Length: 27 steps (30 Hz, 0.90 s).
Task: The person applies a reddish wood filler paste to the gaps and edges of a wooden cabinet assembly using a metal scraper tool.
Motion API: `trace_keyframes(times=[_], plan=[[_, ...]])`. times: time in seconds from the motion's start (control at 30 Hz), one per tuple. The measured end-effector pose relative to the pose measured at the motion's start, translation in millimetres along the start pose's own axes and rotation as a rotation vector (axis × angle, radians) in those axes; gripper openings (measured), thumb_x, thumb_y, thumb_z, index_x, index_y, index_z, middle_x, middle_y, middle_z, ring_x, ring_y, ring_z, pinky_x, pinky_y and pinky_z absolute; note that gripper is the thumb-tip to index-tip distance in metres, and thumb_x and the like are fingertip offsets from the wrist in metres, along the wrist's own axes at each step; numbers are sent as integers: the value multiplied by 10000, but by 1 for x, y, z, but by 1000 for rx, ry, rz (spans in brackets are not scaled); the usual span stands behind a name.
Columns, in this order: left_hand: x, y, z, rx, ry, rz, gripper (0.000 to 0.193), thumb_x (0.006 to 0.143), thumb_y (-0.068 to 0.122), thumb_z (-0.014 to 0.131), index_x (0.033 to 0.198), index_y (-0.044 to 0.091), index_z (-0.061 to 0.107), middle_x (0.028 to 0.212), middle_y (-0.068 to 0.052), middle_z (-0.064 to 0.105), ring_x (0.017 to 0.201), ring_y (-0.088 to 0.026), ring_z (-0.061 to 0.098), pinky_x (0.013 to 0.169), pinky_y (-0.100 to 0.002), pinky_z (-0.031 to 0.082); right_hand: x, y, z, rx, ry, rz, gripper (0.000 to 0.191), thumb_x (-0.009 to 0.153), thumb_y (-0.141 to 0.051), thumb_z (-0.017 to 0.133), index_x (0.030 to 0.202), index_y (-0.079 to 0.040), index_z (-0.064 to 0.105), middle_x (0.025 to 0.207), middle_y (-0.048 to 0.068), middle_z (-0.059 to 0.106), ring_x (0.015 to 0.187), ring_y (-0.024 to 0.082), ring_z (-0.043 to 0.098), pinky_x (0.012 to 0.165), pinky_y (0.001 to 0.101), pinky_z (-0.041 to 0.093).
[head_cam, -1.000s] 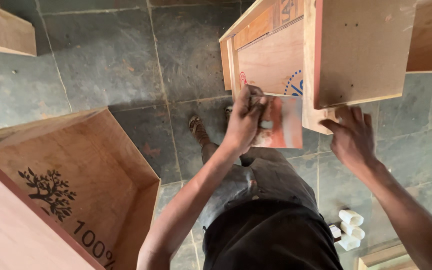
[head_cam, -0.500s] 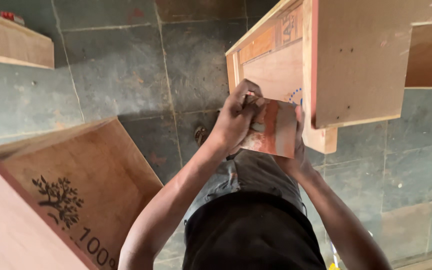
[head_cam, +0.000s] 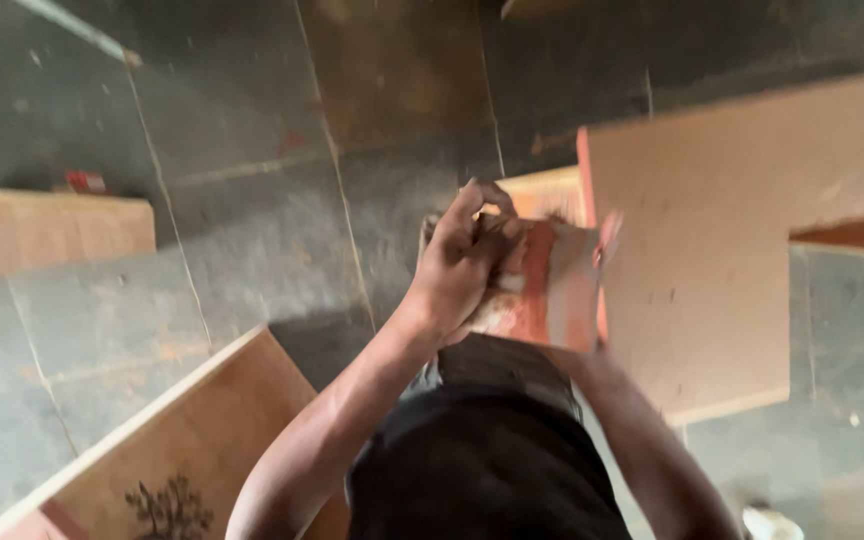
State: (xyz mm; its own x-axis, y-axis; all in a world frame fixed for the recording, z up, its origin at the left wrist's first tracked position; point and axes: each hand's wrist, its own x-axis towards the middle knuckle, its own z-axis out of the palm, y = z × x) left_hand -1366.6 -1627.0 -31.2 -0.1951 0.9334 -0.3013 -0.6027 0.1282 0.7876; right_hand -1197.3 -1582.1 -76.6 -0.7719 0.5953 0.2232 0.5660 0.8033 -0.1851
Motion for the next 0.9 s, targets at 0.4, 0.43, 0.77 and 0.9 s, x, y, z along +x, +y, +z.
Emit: trace_keyframes(times=[0.4,0.43,0.77,0.9], plan=[[183,74,38,350,-388,-197,22,1064,76,522,1081,89,527,727,-13,527,551,-82,500,435,-245,440,102,53,1,1272,446,576,493,987,-279,554,1433,-110,427,1368,137,566,1299,244,495,1389,445,43],[205,75,42,413,-419,-292,34,1033,79,517,1054,101,531,682,-15,534,495,-87,518,389,-244,445,108,55,6,844,502,521,563,954,-248,601,1450,-71,400,1391,175,515,1322,321,447,1324,499,87],[352,87,94,140,-217,-581,147,986,107,590,1078,118,477,906,3,632,785,-99,654,618,-270,582,215,73,19,1185,992,961,879,882,-150,796,1566,-122,247,1499,65,458,1346,212,488,1101,372,429],[358,45,106,114,-392,-837,134,970,65,605,1025,113,492,823,-43,608,691,-166,568,555,-326,490,246,98,38,1401,1426,1319,470,969,-188,681,1389,-22,552,1265,69,659,1153,168,630,999,338,519]])
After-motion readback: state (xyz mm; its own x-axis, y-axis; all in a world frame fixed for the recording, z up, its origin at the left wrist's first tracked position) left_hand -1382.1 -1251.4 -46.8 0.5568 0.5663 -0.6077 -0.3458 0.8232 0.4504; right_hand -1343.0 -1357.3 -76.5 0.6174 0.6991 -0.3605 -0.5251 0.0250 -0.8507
